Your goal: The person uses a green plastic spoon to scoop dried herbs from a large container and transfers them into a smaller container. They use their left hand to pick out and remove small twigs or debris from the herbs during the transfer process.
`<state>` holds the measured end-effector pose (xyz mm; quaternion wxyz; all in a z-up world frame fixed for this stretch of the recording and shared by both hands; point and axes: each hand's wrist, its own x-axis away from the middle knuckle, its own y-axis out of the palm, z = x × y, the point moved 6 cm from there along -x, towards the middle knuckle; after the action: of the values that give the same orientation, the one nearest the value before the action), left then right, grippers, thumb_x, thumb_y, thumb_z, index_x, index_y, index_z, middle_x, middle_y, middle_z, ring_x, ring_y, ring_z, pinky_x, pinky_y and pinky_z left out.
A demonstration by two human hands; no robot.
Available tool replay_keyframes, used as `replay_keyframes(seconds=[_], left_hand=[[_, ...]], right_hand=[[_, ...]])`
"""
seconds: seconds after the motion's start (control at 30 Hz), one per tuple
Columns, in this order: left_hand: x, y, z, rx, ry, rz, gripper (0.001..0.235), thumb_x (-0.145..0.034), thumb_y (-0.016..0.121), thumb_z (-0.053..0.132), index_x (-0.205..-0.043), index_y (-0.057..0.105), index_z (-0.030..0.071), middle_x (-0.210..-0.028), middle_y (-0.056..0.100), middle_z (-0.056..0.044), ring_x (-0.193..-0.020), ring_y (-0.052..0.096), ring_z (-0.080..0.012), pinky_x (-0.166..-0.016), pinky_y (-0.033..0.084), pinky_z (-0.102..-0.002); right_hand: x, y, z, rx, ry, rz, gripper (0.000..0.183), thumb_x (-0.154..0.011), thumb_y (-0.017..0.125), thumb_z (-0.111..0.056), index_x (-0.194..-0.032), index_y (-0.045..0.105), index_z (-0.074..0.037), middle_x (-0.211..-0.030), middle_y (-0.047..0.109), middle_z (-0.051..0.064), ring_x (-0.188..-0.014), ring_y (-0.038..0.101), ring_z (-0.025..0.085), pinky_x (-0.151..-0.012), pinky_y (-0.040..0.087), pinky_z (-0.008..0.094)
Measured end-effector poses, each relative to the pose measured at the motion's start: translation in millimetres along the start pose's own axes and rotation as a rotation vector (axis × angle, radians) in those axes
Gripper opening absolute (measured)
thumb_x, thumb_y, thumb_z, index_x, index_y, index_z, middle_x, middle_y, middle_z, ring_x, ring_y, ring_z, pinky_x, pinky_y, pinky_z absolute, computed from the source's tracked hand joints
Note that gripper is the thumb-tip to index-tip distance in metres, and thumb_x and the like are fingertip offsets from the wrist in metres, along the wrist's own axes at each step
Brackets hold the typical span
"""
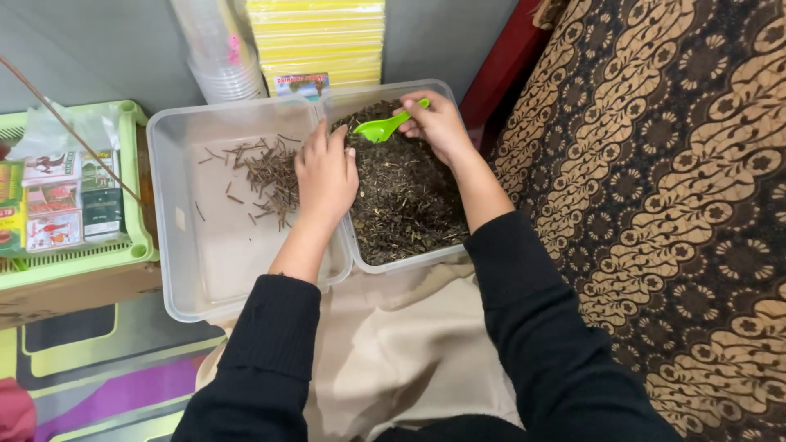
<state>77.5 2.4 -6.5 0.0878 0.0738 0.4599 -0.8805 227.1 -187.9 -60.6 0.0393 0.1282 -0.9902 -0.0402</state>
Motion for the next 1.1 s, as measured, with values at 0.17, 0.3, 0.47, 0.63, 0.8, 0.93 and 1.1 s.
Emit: replay_keyframes(seconds=[0.17, 0.3, 0.47, 0.63, 0.8, 0.93, 1.1], left_hand=[[-5, 14, -7, 0.22, 0.094, 0.066, 0.036, -0.108, 0.043, 0.012, -0.141, 0.053, 0.004, -0.146, 0.049, -0.023, -0.138, 0.048, -0.0424, -0.115, 0.026, -0.068], [-7, 25, -12, 0.25, 0.214, 0.109, 0.031, -0.107, 0.049, 0.012, -0.136, 0.056, 0.006, -0.135, 0.059, -0.015, -0.133, 0.055, -0.0375, -0.117, 0.023, -0.069], [-8, 29, -12, 0.249, 0.224, 0.088, 0.029, -0.103, 0.049, 0.018, -0.125, 0.063, 0.004, -0.126, 0.066, -0.013, -0.124, 0.059, -0.0318, -0.121, 0.018, -0.064], [-7, 22, -9, 0.253, 0.221, 0.095, 0.027, -0.104, 0.05, 0.024, -0.112, 0.065, 0.004, -0.113, 0.068, -0.013, -0.113, 0.063, -0.0319, -0.12, 0.021, -0.064], [-7, 21, -10, 0.306, 0.13, 0.05, 0.042, -0.094, 0.066, 0.025, -0.128, 0.052, 0.006, -0.099, 0.071, -0.008, -0.103, 0.068, -0.0285, -0.124, 0.017, -0.06], [-6, 19, -11, 0.313, 0.138, 0.045, 0.038, -0.096, 0.063, 0.015, -0.131, 0.052, 0.007, -0.079, 0.061, 0.002, -0.087, 0.067, -0.0223, -0.125, 0.015, -0.058], [-4, 18, -9, 0.317, 0.178, 0.06, 0.033, -0.098, 0.059, 0.011, -0.131, 0.053, 0.008, -0.081, 0.06, 0.002, -0.085, 0.066, -0.0213, -0.124, 0.019, -0.059]], right_hand=[[-2, -10, -4, -0.047, 0.022, 0.115, 0.034, -0.1, 0.066, -0.026, -0.118, 0.063, 0.003, -0.099, 0.074, 0.019, -0.062, 0.074, 0.014, -0.054, 0.065, 0.021], [-4, -9, -6, -0.056, 0.006, 0.172, 0.036, -0.1, 0.063, -0.035, -0.109, 0.066, 0.0, -0.09, 0.075, 0.017, -0.051, 0.068, 0.011, -0.043, 0.058, 0.019], [14, 6, -30, -0.016, 0.063, 0.176, 0.029, -0.101, 0.057, -0.035, -0.088, 0.064, -0.01, -0.081, 0.073, 0.009, -0.045, 0.052, 0.009, -0.042, 0.037, 0.022], [16, 15, -31, -0.026, 0.083, 0.187, 0.031, -0.101, 0.055, -0.038, -0.087, 0.064, -0.012, -0.079, 0.073, 0.006, -0.043, 0.052, 0.008, -0.041, 0.037, 0.023], [15, 18, -30, -0.055, 0.062, 0.183, 0.03, -0.1, 0.056, -0.037, -0.085, 0.063, -0.012, -0.079, 0.073, 0.007, -0.042, 0.051, 0.009, -0.042, 0.035, 0.022], [17, 22, -33, -0.046, 0.073, 0.172, 0.03, -0.1, 0.056, -0.037, -0.087, 0.062, -0.011, -0.08, 0.073, 0.007, -0.043, 0.051, 0.01, -0.043, 0.037, 0.023], [18, 23, -33, -0.035, 0.072, 0.171, 0.029, -0.1, 0.055, -0.037, -0.087, 0.062, -0.013, -0.081, 0.074, 0.006, -0.045, 0.052, 0.009, -0.045, 0.037, 0.023]])
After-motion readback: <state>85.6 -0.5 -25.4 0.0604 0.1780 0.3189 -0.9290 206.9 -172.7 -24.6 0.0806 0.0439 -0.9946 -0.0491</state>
